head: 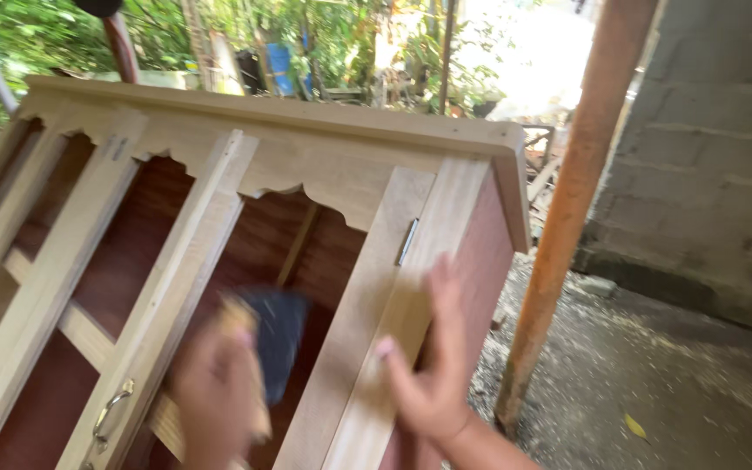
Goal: The person sands a wooden cabinet frame with a sanding block, working over the top edges, rails, and decorative cutouts, then flips the cabinet over to sand the back panel and remaining edges by hand.
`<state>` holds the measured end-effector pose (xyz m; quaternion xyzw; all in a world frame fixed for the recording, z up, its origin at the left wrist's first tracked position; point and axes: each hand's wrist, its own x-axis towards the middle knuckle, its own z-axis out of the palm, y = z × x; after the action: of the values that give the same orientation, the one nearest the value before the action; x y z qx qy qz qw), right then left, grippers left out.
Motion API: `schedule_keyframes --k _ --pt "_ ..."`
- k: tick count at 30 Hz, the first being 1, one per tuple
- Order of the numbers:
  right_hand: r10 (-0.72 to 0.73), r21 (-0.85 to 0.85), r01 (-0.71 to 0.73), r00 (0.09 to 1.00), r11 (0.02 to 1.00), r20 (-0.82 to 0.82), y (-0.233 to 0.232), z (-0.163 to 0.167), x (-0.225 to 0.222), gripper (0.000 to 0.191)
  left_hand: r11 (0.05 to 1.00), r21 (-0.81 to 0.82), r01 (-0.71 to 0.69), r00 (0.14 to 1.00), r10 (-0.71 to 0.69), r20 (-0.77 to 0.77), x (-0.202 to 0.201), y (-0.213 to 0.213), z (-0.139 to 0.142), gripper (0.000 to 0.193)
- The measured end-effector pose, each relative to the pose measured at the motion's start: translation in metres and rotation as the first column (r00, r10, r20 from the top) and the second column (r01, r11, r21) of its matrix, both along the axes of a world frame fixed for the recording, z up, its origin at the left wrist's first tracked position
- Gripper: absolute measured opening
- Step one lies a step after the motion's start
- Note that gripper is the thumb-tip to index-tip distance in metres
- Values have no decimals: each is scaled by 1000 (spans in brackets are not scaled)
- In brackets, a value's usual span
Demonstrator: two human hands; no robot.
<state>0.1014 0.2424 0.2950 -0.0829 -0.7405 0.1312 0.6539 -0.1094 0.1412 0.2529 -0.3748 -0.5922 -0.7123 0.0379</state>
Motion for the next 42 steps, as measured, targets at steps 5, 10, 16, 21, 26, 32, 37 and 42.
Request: schedule_keyframes --k 5,10,16,21,26,32,37,42 --pt "560 -359 -525 828 772 -7 -29 0 -18 103 745 342 573 615 -667 420 -6 -9 84 31" --pt "551 -849 -528 704 -17 -448 -18 10 -29 67 539 424 728 333 -818 468 16 10 84 35" --pt "-49 -474 -50 980 879 -194 0 56 29 59 823 183 537 740 -564 365 19 48 59 54" --pt "-418 144 392 863 909 285 10 51 23 73 965 -225 134 955 -187 -230 51 78 29 47" --pt "-389 -61 472 788 880 477 -21 -25 9 52 956 -295 -10 907 -116 -405 61 76 20 36" --pt "-331 -298 413 899 861 288 21 -58 -8 63 934 -353 54 942 -164 -292 61 67 30 35" --pt "-315 -336 349 937 875 152 92 16 -19 62 931 -357 70 940 -181 -288 61 67 27 37" --pt "-439 -394 479 878 785 193 88 69 -24 69 925 -378 45 944 -163 -286 60 64 22 37"
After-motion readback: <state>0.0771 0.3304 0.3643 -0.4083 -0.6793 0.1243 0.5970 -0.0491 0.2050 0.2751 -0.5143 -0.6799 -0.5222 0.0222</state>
